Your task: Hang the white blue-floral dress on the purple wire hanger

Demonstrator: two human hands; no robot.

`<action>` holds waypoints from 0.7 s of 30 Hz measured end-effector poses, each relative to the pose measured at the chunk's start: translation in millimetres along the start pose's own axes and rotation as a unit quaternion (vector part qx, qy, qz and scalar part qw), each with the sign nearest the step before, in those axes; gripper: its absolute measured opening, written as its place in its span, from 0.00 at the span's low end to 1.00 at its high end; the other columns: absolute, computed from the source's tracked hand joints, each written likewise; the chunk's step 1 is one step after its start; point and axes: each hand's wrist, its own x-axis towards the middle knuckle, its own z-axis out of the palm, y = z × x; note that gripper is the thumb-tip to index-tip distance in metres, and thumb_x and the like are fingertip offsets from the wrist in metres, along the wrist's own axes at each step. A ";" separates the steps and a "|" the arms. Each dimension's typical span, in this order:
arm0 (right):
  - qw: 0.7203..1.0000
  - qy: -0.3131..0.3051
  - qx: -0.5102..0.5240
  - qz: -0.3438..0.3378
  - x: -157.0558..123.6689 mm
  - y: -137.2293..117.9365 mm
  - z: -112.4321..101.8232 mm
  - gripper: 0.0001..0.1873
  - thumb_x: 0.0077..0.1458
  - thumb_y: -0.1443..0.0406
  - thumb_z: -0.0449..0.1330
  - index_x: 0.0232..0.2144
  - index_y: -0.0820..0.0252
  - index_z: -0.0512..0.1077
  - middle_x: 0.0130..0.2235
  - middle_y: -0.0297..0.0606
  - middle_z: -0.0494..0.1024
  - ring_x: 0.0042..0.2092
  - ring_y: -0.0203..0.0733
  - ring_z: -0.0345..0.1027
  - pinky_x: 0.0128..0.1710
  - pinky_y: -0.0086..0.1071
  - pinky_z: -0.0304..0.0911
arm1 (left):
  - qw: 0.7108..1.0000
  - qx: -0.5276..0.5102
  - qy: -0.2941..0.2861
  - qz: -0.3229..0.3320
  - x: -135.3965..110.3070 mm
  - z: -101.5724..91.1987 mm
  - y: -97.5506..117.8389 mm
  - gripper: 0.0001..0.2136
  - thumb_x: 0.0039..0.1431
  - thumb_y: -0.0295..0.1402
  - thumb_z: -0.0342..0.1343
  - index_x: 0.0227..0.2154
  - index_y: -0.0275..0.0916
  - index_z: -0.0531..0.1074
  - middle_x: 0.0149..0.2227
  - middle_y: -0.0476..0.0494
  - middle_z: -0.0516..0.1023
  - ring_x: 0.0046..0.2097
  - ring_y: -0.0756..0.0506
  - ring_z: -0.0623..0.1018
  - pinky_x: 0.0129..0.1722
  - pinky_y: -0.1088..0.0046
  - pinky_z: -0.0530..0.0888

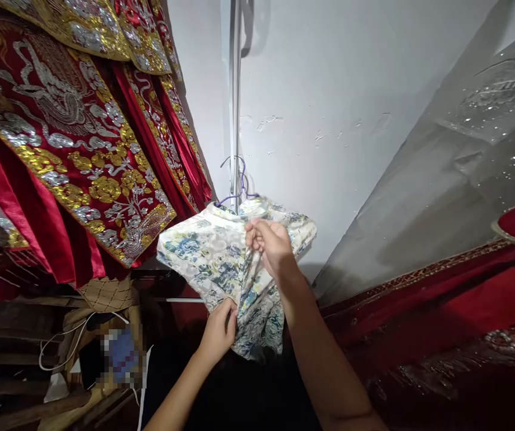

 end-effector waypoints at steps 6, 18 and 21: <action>1.000 -0.003 0.000 -0.029 -14.2 6.8 12.3 0.14 0.57 0.57 0.56 0.26 0.61 0.71 0.18 0.31 0.71 0.20 0.31 0.57 0.21 0.25 0.51 | 0.995 0.001 -0.043 0.090 45.3 -47.4 34.9 0.07 0.66 0.33 0.48 0.40 0.40 0.71 0.36 0.43 0.76 0.39 0.45 0.75 0.41 0.68 0.72; 0.970 -0.002 -0.243 -0.028 -9.8 52.1 -1.8 0.14 0.56 0.64 0.53 0.20 0.58 0.66 0.16 0.29 0.65 0.20 0.33 0.59 0.23 0.27 0.52 | 0.946 0.070 0.218 0.230 115.9 -112.5 141.5 0.04 0.64 0.31 0.55 0.37 0.38 0.74 0.36 0.46 0.78 0.40 0.48 0.76 0.43 0.73 0.71; 0.972 -0.045 -0.230 0.013 -25.0 76.8 -11.6 0.15 0.54 0.67 0.52 0.17 0.59 0.64 0.15 0.29 0.65 0.20 0.32 0.58 0.23 0.26 0.51 | 0.909 -0.094 0.363 0.182 114.7 -146.0 118.1 0.03 0.61 0.30 0.59 0.36 0.38 0.75 0.36 0.49 0.77 0.39 0.50 0.76 0.43 0.76 0.71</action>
